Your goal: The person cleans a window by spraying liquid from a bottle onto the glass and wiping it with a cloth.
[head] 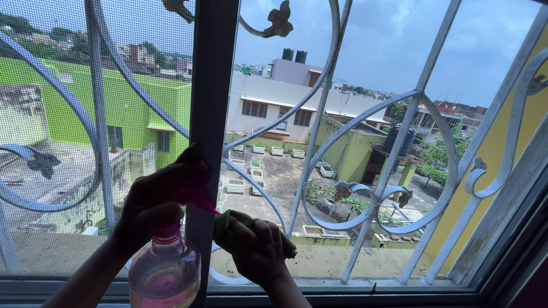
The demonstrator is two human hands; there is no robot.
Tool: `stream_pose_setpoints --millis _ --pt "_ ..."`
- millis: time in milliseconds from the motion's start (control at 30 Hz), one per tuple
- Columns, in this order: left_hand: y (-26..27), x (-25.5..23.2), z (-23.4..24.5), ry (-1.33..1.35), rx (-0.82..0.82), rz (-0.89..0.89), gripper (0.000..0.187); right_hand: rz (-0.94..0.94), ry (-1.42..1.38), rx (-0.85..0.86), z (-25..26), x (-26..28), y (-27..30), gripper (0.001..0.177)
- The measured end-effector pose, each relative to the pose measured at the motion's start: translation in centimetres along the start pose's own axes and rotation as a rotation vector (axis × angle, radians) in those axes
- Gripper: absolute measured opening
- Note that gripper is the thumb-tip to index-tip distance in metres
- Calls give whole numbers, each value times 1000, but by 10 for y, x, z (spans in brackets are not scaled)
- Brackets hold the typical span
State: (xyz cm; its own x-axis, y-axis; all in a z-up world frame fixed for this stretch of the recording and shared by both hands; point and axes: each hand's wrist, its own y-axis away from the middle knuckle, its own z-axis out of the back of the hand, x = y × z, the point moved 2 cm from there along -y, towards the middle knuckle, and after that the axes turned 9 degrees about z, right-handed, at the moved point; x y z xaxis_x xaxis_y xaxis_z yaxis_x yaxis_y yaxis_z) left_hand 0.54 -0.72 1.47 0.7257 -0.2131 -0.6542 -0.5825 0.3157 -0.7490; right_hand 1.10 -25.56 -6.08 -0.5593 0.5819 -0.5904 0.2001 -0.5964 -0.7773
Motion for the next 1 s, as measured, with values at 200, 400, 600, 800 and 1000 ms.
stream_pose_setpoints --millis 200,400,600,800,1000 --pt "1 2 0 -26 -9 -18 76 19 -26 70 0 6 17 25" --pt "3 4 3 -54 -10 -20 71 6 -140 147 1 10 30 20" --pt "3 0 0 -112 -5 -75 72 -71 -504 276 18 -4 25 32" --pt "4 4 0 -104 -25 -62 78 -100 -165 15 40 -37 -22 45" --pt "5 9 0 -33 9 -77 74 -96 -103 132 23 -50 -53 48"
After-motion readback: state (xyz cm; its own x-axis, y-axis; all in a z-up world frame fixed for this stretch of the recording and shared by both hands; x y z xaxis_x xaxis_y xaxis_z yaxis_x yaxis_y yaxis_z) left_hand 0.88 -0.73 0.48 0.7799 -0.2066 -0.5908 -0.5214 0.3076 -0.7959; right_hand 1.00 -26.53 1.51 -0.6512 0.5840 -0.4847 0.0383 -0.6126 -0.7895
